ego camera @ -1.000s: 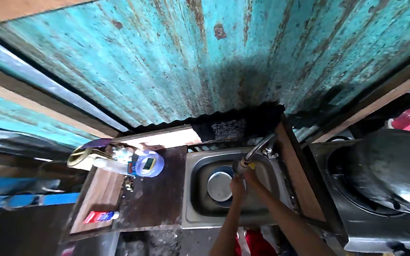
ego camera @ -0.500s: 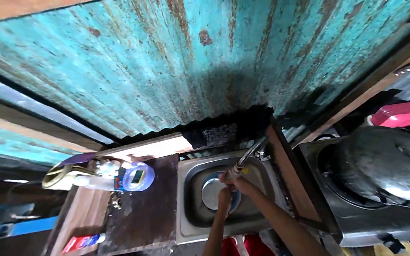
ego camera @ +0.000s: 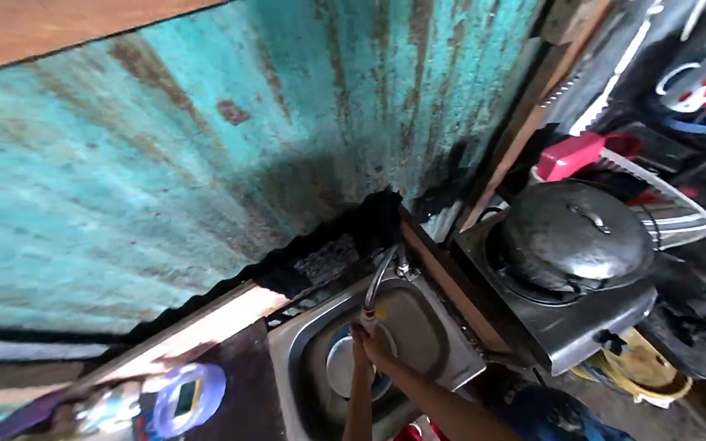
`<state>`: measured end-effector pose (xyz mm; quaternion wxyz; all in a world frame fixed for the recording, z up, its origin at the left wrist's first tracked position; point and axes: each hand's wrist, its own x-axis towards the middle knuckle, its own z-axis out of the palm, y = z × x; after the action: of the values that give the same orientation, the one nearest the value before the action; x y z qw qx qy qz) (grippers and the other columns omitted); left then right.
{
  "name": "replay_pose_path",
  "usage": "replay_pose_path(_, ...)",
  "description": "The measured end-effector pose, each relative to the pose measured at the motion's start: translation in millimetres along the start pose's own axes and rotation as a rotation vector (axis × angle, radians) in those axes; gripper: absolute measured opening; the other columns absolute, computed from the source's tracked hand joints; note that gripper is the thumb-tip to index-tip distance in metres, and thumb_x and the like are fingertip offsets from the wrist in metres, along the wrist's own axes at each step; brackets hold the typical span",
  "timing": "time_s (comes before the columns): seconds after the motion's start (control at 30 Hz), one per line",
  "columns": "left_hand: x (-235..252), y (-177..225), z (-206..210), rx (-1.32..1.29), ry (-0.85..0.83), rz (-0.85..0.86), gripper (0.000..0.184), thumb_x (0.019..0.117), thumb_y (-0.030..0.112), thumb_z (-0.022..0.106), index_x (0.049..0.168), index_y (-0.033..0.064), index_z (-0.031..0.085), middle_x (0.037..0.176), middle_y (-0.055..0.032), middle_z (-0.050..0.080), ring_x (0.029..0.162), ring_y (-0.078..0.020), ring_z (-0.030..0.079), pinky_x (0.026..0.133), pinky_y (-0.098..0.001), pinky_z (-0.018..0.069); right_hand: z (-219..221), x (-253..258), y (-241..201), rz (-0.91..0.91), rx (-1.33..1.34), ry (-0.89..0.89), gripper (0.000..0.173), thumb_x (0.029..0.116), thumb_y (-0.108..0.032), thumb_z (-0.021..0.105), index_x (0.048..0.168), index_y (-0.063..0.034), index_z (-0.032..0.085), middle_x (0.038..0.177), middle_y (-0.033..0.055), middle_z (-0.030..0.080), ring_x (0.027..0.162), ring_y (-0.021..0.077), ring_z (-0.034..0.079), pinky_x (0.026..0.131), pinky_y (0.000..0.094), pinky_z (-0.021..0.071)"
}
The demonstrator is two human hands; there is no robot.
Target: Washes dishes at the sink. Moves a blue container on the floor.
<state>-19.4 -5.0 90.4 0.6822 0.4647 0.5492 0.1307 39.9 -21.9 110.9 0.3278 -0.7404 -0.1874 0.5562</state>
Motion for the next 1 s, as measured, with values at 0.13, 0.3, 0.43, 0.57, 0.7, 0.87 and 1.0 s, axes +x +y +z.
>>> replay_pose_path(0.13, 91, -102, -10, 0.141, 0.090, 0.167, 0.042, 0.1116, 0.013, 0.035, 0.144, -0.0134, 0.040, 0.135, -0.0315, 0.053, 0.121, -0.0323, 0.055, 0.105, -0.0426, 0.0455, 12, 82, 55, -0.271, -0.081, 0.157, 0.042, 0.1023, -0.023, 0.061, 0.129, 0.0097, 0.063, 0.131, 0.0286, 0.064, 0.127, 0.0373, 0.060, 0.112, 0.0457, 0.0430)
replay_pose_path(0.3, 96, -105, -11, 0.598, 0.100, 0.022, 0.035, 0.1099, 0.017, 0.045, 0.121, -0.0109, 0.062, 0.113, -0.0305, 0.065, 0.103, -0.0402, 0.063, 0.094, -0.0543, 0.0486, 19, 151, 87, -0.341, -0.032, 0.181, 0.036, 0.0978, -0.018, 0.065, 0.127, 0.0033, 0.067, 0.125, 0.0242, 0.068, 0.120, 0.0341, 0.064, 0.108, 0.0470, 0.0472)
replay_pose_path(0.43, 94, -101, -32, 0.563, 0.042, 0.085, 0.033, 0.1097, 0.014, 0.043, 0.114, -0.0099, 0.065, 0.107, -0.0248, 0.067, 0.099, -0.0316, 0.063, 0.092, -0.0478, 0.0498, 36, 151, 101, -0.291, 0.448, -0.001, 0.043, 0.1034, -0.020, 0.059, 0.141, 0.0003, 0.055, 0.133, 0.0183, 0.064, 0.120, 0.0220, 0.064, 0.106, 0.0376, 0.0511)
replay_pose_path(0.57, 84, -101, -30, 0.527, 0.027, 0.054, 0.036, 0.1118, 0.018, 0.039, 0.124, -0.0106, 0.058, 0.103, -0.0247, 0.063, 0.089, -0.0300, 0.060, 0.084, -0.0452, 0.0508, 29, 166, 104, -0.346, 0.105, 0.063, 0.038, 0.0990, -0.026, 0.065, 0.123, 0.0034, 0.067, 0.116, 0.0187, 0.071, 0.108, 0.0247, 0.069, 0.101, 0.0410, 0.0538)
replay_pose_path(0.7, 82, -99, -33, 0.531, -0.004, 0.099, 0.038, 0.1108, 0.018, 0.041, 0.136, -0.0071, 0.055, 0.114, -0.0264, 0.065, 0.102, -0.0337, 0.064, 0.092, -0.0490, 0.0509, 29, 136, 72, -0.246, -0.099, 0.249, 0.044, 0.0986, -0.030, 0.066, 0.125, 0.0058, 0.067, 0.123, 0.0264, 0.068, 0.120, 0.0372, 0.064, 0.108, 0.0510, 0.0466)
replay_pose_path(0.87, 83, -75, -31, 0.534, 0.050, 0.074, 0.036, 0.1093, 0.016, 0.045, 0.133, -0.0099, 0.055, 0.121, -0.0310, 0.063, 0.111, -0.0406, 0.063, 0.099, -0.0541, 0.0486, 55, 122, 104, -0.281, 0.480, 0.264, 0.034, 0.1021, -0.006, 0.054, 0.132, 0.0112, 0.057, 0.129, 0.0266, 0.062, 0.120, 0.0293, 0.060, 0.106, 0.0417, 0.0476)
replay_pose_path(1.0, 67, -84, -23, 0.536, 0.016, 0.103, 0.038, 0.1096, 0.016, 0.044, 0.137, -0.0105, 0.051, 0.126, -0.0307, 0.062, 0.118, -0.0395, 0.061, 0.104, -0.0517, 0.0466, 34, 131, 101, -0.238, 0.139, 0.315, 0.033, 0.1020, -0.005, 0.054, 0.129, 0.0100, 0.062, 0.129, 0.0312, 0.063, 0.125, 0.0412, 0.060, 0.111, 0.0527, 0.0425)
